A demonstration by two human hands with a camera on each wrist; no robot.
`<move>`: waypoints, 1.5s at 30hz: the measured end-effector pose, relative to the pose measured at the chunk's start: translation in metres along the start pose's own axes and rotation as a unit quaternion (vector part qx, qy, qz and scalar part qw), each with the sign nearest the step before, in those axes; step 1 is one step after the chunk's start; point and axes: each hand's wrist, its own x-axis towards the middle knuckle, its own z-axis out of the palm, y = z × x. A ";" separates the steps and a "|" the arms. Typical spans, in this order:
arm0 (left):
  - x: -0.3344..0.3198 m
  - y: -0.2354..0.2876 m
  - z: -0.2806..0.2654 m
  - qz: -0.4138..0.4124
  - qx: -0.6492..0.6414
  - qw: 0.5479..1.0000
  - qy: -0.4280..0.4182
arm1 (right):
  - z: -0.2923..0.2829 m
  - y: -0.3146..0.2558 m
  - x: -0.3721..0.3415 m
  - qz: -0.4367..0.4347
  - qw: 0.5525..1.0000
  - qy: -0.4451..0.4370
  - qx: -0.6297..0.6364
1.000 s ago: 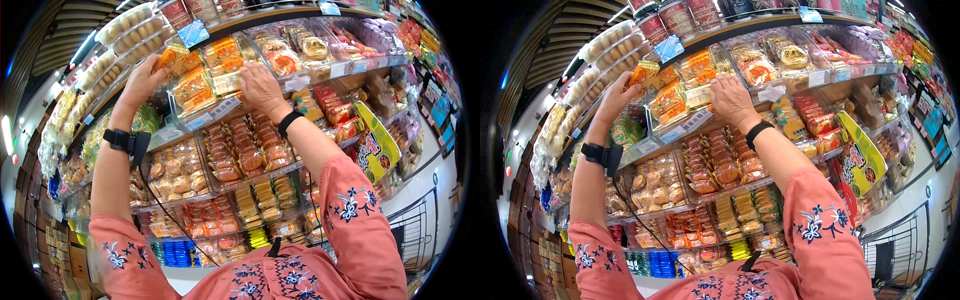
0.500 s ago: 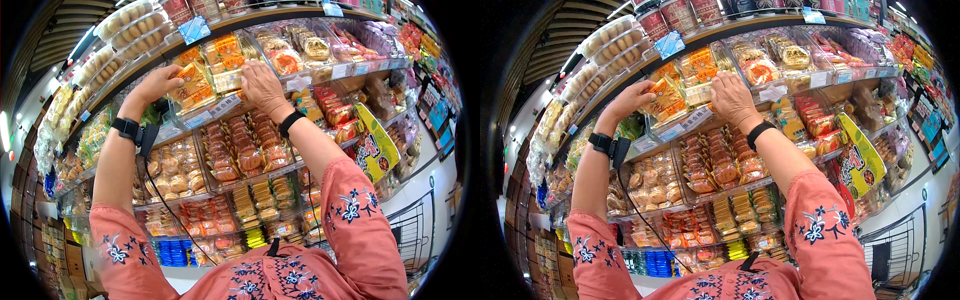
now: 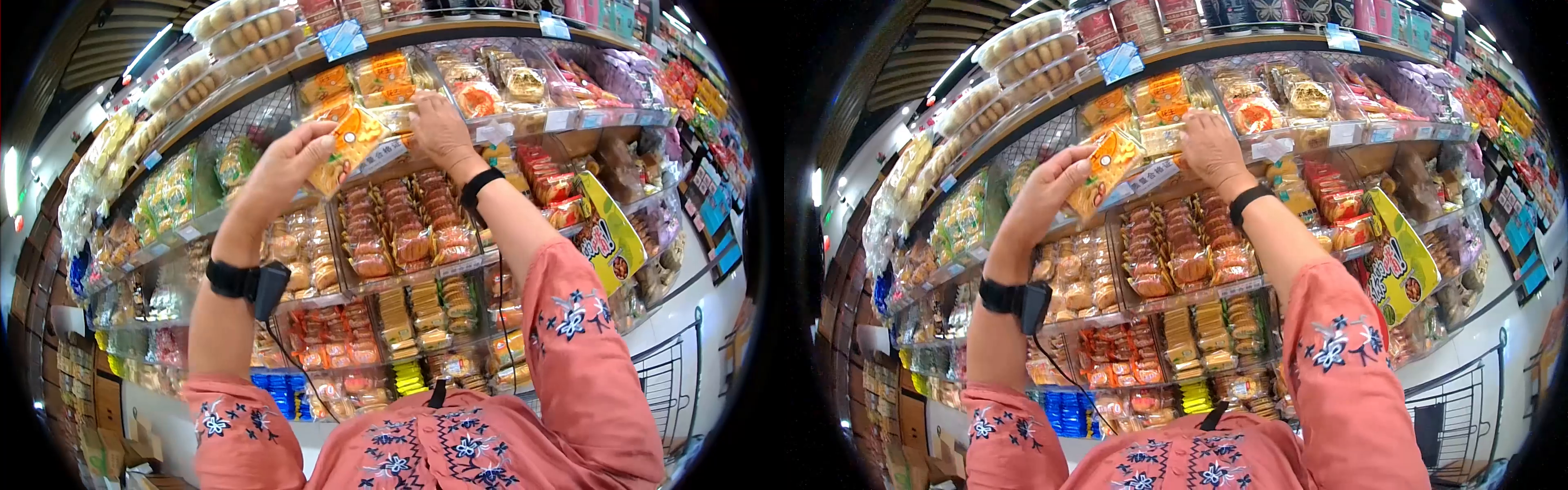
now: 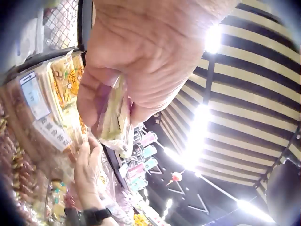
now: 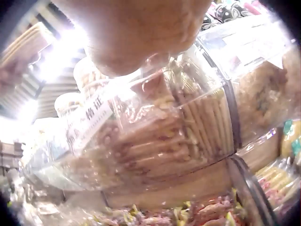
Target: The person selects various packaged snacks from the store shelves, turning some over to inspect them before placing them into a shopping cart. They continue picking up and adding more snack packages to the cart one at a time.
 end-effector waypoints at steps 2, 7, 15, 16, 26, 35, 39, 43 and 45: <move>-0.031 0.003 0.012 0.019 -0.013 1.000 0.014 | -0.005 -0.013 -0.002 0.038 0.995 -0.005 0.089; -0.088 0.018 0.016 0.026 0.007 0.999 0.022 | -0.092 -0.107 -0.001 0.299 0.726 -0.203 0.585; -0.124 0.022 0.012 -0.014 0.021 1.000 0.002 | -0.133 -0.178 -0.020 0.323 0.522 -0.368 0.698; -0.128 0.022 0.012 -0.027 0.017 0.999 0.008 | -0.137 -0.181 -0.022 0.335 0.518 -0.367 0.697; -0.177 0.017 0.021 -0.119 -0.063 0.988 0.077 | -0.149 -0.185 -0.041 0.398 0.484 -0.333 0.705; -0.195 0.003 0.036 -0.130 -0.120 0.978 0.108 | -0.152 -0.193 -0.049 0.397 0.475 -0.358 0.699; -0.199 0.004 0.033 -0.142 -0.116 0.978 0.102 | -0.156 -0.196 -0.049 0.391 0.481 -0.378 0.687; -0.203 0.006 0.033 -0.151 -0.119 0.973 0.127 | -0.158 -0.199 -0.051 0.382 0.489 -0.388 0.682; -0.205 0.008 0.033 -0.151 -0.116 0.974 0.124 | -0.157 -0.200 -0.053 0.375 0.492 -0.390 0.682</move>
